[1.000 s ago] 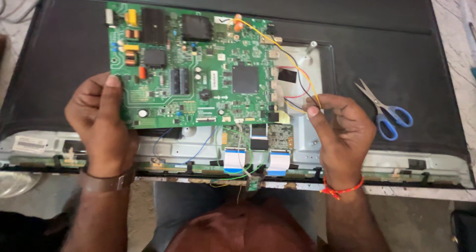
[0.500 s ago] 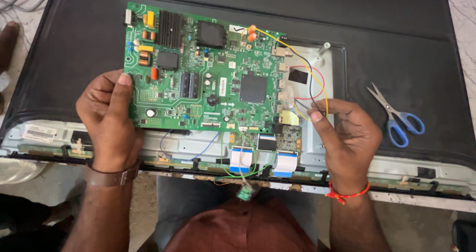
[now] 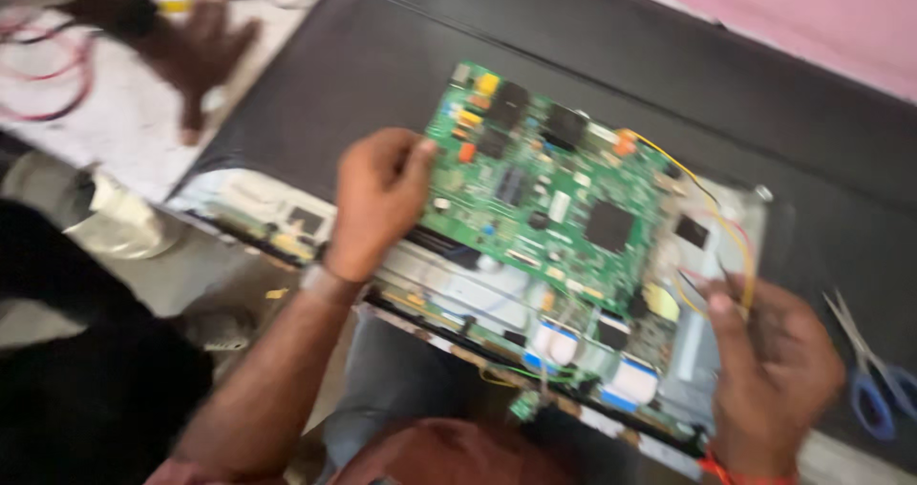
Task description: The person solders wires onto a small green circuit board placed inside an opened TV chassis using a soldering iron. They then wrap the board in bubble wrap, cut and apply yellow tape around it, and return to soldering the larger TV mainboard.
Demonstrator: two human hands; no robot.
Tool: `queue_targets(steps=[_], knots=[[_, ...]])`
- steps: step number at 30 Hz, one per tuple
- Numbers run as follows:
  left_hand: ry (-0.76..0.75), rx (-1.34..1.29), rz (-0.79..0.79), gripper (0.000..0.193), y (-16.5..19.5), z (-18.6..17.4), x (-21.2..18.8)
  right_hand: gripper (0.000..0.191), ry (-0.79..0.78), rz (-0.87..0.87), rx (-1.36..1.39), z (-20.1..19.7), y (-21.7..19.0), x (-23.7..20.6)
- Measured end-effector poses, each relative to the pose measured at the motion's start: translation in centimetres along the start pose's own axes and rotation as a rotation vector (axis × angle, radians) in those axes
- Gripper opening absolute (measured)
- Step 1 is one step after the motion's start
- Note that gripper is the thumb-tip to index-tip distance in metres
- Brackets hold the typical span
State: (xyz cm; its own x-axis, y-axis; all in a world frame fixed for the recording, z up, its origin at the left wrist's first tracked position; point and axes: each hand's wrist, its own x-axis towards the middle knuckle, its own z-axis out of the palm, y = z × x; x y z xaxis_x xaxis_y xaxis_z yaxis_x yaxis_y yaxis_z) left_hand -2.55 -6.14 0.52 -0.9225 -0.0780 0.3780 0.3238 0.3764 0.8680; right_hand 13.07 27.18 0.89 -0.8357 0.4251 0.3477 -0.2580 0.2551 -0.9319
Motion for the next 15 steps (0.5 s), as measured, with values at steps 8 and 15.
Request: queue_targets(steps=[8,15], knots=[[0.017,0.453,0.127,0.044,3.0,-2.3,1.7,0.031,-0.146,-0.112,-0.131,-0.1,0.4,0.6],[0.132,0.500,0.493,0.021,3.2,-3.7,3.0,0.057,-0.118,-0.169,-0.093,-1.5,-2.2,-0.1]])
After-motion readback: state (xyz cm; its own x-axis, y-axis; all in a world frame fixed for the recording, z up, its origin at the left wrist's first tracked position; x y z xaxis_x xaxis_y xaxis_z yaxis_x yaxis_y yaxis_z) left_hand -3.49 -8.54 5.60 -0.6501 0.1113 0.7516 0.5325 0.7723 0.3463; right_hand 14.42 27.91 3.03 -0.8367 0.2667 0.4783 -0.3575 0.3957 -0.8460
